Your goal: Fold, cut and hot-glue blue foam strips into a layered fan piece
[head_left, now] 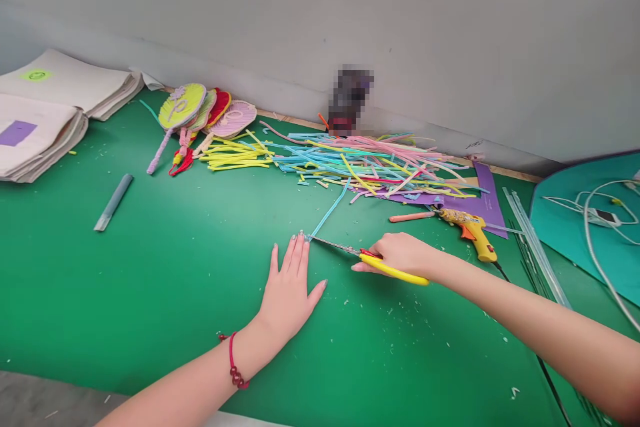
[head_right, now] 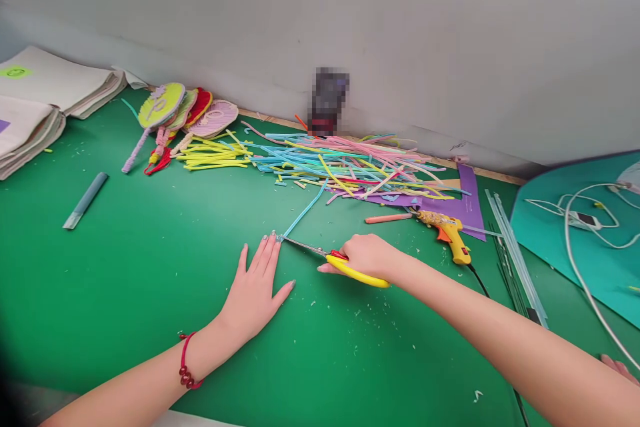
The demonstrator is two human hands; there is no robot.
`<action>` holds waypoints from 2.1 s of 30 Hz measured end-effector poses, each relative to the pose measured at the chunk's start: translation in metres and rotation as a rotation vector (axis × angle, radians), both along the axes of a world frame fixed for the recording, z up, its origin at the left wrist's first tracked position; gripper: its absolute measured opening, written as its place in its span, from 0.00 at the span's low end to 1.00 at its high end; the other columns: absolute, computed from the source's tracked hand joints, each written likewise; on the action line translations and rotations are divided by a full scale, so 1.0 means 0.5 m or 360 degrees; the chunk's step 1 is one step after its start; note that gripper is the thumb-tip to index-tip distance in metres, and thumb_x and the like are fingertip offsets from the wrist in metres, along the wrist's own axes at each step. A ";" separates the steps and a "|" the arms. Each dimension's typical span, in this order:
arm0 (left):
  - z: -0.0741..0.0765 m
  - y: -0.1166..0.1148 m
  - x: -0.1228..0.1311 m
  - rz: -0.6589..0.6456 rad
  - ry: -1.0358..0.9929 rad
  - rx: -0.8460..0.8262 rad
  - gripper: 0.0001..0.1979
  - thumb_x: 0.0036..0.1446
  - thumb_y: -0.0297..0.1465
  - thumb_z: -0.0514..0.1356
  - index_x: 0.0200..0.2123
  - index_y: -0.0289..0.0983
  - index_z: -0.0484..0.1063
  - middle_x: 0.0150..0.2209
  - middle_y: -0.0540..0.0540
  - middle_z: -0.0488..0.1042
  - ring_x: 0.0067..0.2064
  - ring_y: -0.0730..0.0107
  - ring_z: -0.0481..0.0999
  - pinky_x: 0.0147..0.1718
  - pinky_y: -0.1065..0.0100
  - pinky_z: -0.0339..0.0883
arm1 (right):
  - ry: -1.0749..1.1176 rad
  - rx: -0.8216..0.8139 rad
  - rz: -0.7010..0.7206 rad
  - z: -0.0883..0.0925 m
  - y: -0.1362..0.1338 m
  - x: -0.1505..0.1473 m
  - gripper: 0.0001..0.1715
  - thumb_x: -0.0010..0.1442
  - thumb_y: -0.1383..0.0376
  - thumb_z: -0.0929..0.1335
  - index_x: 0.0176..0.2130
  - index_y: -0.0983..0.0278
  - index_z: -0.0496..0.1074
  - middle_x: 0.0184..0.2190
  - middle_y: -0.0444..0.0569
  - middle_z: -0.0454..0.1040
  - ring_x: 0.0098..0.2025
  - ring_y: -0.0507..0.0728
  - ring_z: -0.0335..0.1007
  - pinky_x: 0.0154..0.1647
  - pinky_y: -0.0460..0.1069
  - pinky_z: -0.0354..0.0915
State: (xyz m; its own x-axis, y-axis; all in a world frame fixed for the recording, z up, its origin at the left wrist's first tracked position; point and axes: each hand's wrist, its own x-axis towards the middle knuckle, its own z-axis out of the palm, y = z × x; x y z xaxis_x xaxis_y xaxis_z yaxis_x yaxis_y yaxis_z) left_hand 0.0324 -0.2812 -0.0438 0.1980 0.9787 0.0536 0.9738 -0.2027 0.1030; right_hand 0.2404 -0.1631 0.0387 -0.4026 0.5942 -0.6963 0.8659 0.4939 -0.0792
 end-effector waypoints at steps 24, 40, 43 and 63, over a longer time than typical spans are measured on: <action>-0.007 -0.004 0.000 -0.0011 -0.0056 0.0130 0.36 0.65 0.44 0.42 0.68 0.28 0.38 0.67 0.34 0.47 0.68 0.51 0.50 0.65 0.45 0.39 | 0.0004 -0.0116 -0.0061 0.003 0.011 0.004 0.40 0.52 0.30 0.54 0.20 0.61 0.63 0.16 0.48 0.63 0.21 0.56 0.60 0.24 0.49 0.48; 0.005 0.000 -0.007 -0.0069 -0.0097 0.0242 0.34 0.67 0.39 0.42 0.68 0.28 0.32 0.66 0.33 0.50 0.66 0.49 0.56 0.63 0.42 0.40 | 0.0045 0.0570 -0.0399 0.020 -0.014 0.049 0.31 0.57 0.38 0.59 0.24 0.60 0.63 0.21 0.47 0.71 0.24 0.57 0.67 0.22 0.46 0.48; 0.004 0.000 -0.008 -0.0070 -0.0108 0.0239 0.33 0.67 0.39 0.42 0.68 0.27 0.34 0.66 0.33 0.49 0.66 0.48 0.55 0.62 0.41 0.41 | 0.0023 0.0640 -0.0463 0.009 -0.029 0.082 0.27 0.56 0.41 0.61 0.26 0.60 0.67 0.25 0.48 0.74 0.26 0.57 0.69 0.22 0.46 0.48; 0.003 -0.001 -0.012 -0.0075 -0.0133 0.0287 0.33 0.67 0.38 0.43 0.68 0.30 0.33 0.67 0.35 0.49 0.66 0.51 0.55 0.64 0.42 0.39 | -0.0046 0.0823 -0.0872 -0.069 0.004 0.299 0.26 0.53 0.43 0.66 0.38 0.61 0.69 0.36 0.52 0.75 0.32 0.59 0.71 0.25 0.49 0.59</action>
State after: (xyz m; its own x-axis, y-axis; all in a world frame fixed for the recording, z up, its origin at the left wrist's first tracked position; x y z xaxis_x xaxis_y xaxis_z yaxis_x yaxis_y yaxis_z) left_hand 0.0267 -0.2820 -0.0425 0.2308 0.9416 0.2452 0.9525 -0.2701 0.1407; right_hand 0.3901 -0.1610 0.0041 0.0587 0.9582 -0.2800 0.9966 -0.0399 0.0723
